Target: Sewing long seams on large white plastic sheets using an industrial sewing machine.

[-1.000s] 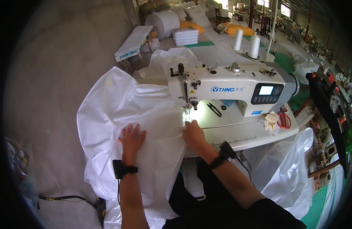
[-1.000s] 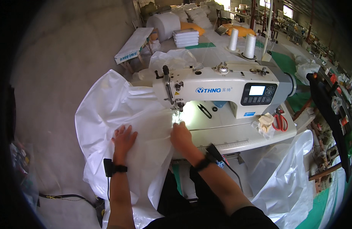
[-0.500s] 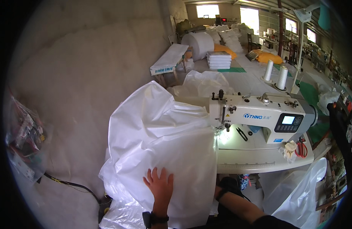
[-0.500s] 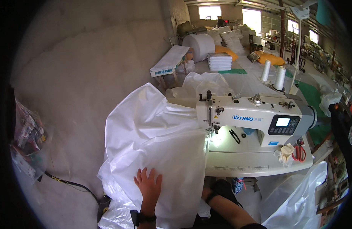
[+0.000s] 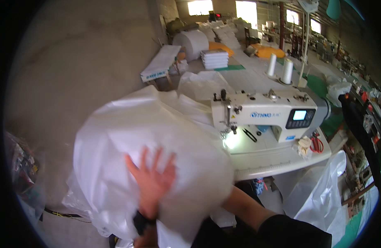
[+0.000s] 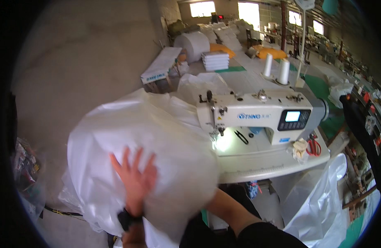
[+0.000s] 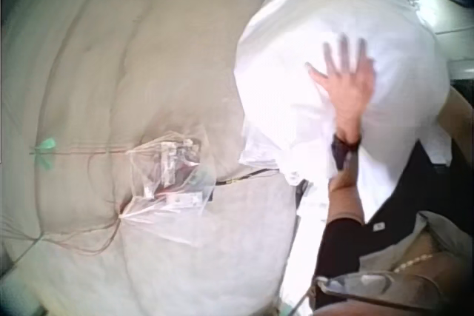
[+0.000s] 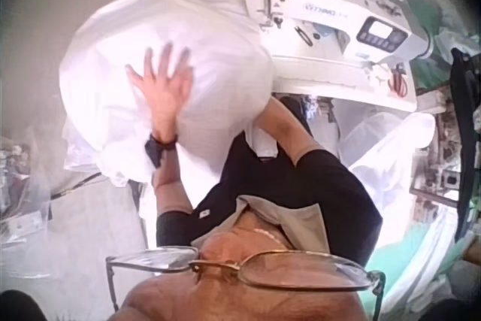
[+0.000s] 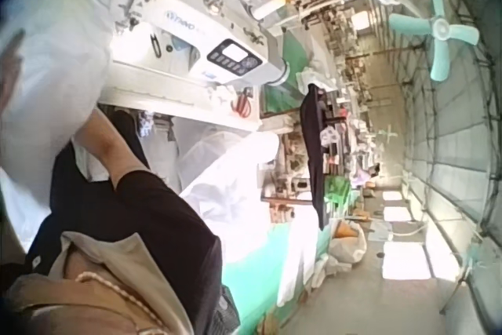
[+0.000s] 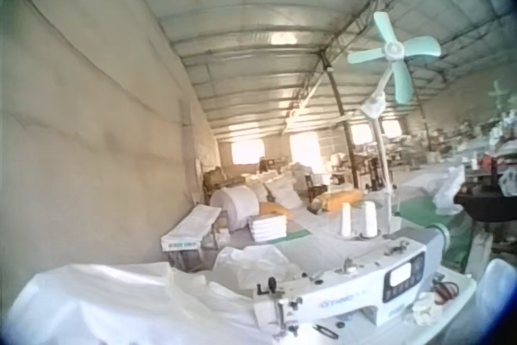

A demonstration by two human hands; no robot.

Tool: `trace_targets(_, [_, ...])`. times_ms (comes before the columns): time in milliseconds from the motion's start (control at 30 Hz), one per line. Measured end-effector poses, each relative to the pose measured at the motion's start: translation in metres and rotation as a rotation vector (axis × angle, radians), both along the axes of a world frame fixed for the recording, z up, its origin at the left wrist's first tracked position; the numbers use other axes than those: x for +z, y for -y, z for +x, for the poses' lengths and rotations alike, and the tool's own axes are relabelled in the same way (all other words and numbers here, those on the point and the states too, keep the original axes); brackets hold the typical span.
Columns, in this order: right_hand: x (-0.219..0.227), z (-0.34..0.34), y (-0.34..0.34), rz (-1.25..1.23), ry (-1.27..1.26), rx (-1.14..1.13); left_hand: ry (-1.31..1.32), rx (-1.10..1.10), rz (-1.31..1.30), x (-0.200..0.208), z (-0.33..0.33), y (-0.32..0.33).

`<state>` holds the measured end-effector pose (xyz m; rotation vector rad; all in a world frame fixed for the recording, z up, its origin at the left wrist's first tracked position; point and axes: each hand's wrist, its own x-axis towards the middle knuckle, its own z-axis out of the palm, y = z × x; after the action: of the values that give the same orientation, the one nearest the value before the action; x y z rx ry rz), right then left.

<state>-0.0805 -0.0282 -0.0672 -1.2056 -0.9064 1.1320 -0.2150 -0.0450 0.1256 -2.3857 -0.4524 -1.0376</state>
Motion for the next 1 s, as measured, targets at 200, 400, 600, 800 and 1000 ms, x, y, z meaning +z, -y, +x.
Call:
trace_targets(200, [-0.033, -0.070, 0.111, -0.029, -0.294, 0.405, -0.174, 0.247, -0.792, -0.120, -0.081, -0.192])
trace_targets(400, [-0.047, -0.091, 0.159, -0.062, -0.437, 0.566, -0.207, 0.357, -0.925, -0.138, -0.066, -0.175])
trace_targets(600, [-0.057, -0.066, 0.234, -0.025, -0.474, 0.620, -0.295, 0.729, -0.754, -0.120, -0.034, -0.146])
trace_targets(800, [-0.024, -0.093, 0.219, -0.276, -0.375, 0.481, -0.318, 0.662, -0.975, -0.125, -0.047, -0.185])
trace_targets(1000, [-0.045, -0.066, 0.262, -0.448, -0.316, 0.597, -0.137, 0.265, -1.291, -0.062, -0.038, -0.128])
